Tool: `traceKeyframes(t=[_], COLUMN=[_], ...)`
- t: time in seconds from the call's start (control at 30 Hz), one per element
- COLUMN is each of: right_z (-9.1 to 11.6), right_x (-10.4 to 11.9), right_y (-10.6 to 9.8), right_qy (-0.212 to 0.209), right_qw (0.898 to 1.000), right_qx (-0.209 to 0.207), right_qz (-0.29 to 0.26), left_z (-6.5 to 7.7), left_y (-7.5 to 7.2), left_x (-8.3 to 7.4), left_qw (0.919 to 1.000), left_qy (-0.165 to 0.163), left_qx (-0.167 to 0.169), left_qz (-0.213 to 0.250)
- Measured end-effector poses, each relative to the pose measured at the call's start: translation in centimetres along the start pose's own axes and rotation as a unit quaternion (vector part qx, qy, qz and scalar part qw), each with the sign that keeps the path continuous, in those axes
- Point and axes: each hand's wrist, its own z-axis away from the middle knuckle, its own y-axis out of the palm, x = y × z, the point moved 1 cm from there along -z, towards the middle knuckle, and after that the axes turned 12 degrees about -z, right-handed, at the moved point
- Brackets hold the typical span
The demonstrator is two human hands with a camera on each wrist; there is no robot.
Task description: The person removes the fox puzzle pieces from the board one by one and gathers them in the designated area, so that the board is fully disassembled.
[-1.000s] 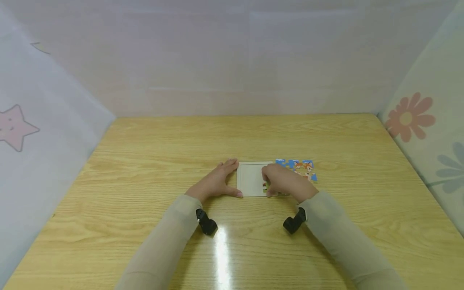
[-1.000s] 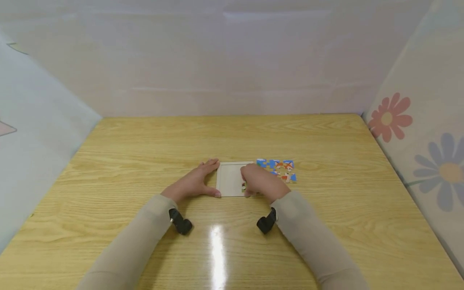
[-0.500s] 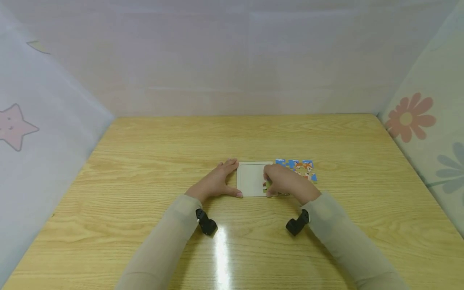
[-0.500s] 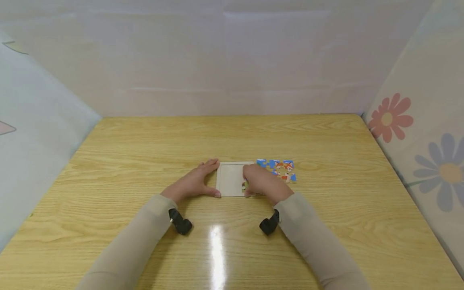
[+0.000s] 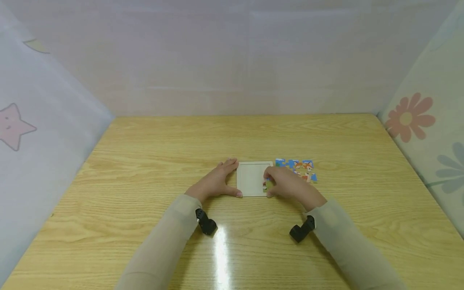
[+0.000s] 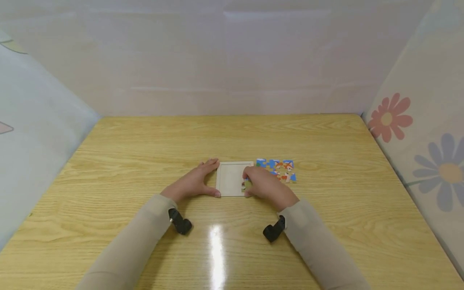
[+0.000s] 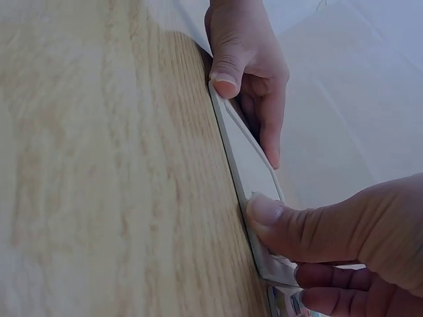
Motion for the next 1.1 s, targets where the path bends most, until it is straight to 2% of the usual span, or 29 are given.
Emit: traceKeyframes(t=[0.2, 0.67, 1.0, 1.1], right_z=[0.5, 1.3, 1.4, 1.6], right_x=[-0.2, -0.4, -1.5, -1.9], right_y=[0.2, 0.3, 0.3, -0.1], right_qy=[-0.042, -0.088, -0.111, -0.123], right_qw=[0.999, 0.994, 0.989, 0.986], right_qx=[-0.021, -0.054, -0.094, -0.105], right_qz=[0.001, 0.02, -0.027, -0.023], left_z=[-0.1, -0.2, -0.1, 0.0], left_y=[0.1, 0.1, 0.2, 0.2], left_x=[0.0, 0.0, 0.0, 0.0], left_qw=[1.0, 1.0, 1.0, 1.0], left_qy=[0.002, -0.005, -0.002, -0.003], left_qx=[-0.006, -0.005, -0.002, 0.0], left_qz=[-0.005, -0.005, -0.009, -0.007])
